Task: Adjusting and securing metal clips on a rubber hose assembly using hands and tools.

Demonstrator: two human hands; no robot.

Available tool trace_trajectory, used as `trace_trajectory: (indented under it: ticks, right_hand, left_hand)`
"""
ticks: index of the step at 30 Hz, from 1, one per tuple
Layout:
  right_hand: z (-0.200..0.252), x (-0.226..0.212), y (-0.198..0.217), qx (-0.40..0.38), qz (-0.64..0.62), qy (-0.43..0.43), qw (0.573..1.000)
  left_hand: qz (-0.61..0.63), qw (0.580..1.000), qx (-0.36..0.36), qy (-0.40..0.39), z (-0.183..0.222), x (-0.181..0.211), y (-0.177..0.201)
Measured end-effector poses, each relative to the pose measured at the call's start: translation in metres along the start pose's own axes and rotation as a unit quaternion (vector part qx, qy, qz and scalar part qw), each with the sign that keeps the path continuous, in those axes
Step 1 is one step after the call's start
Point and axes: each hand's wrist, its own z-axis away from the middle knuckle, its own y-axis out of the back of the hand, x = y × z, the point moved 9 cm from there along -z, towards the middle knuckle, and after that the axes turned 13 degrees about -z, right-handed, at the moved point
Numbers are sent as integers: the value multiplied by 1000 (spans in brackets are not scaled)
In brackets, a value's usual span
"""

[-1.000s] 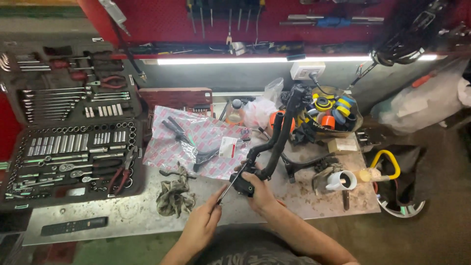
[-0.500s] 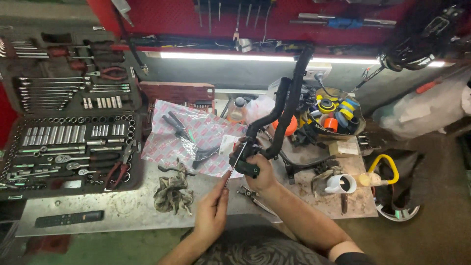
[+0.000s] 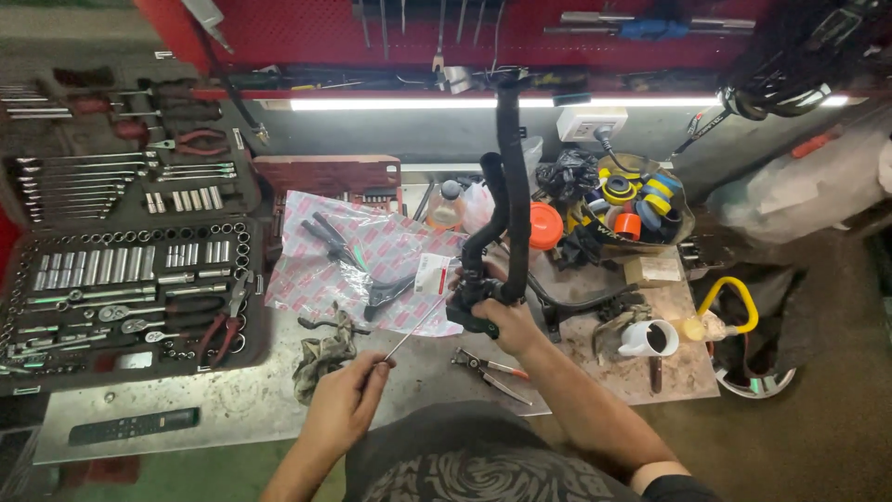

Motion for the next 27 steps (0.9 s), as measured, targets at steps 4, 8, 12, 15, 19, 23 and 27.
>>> trace_trajectory:
  ticks: [4, 8, 12, 15, 19, 23, 27]
  right_hand:
    - [4, -24, -24, -80, -88, 24, 993]
    - [10, -16, -37, -141, -95, 7, 985]
    - [14, -10, -51, -139, -135, 53, 980]
    - [23, -3, -48, -108, -86, 27, 990]
    - [26, 6, -40, -65, -40, 31, 997]
    - [28, -22, -83, -110, 83, 31, 990]
    - [31, -23, -89, -168, 228, 3, 959]
  left_hand:
    - [-138, 988, 53, -44, -14, -74, -81]
    - [-308, 937, 64, -155, -40, -148, -197]
    - [-432, 874, 104, -198, -57, -145, -219]
    - [-307, 946, 29, -102, -62, -71, -140]
    - [274, 960, -6, -63, -62, -6, -84]
    - [414, 900, 7, -138, -53, 67, -19]
    - [376, 921, 23, -98, -58, 50, -23]
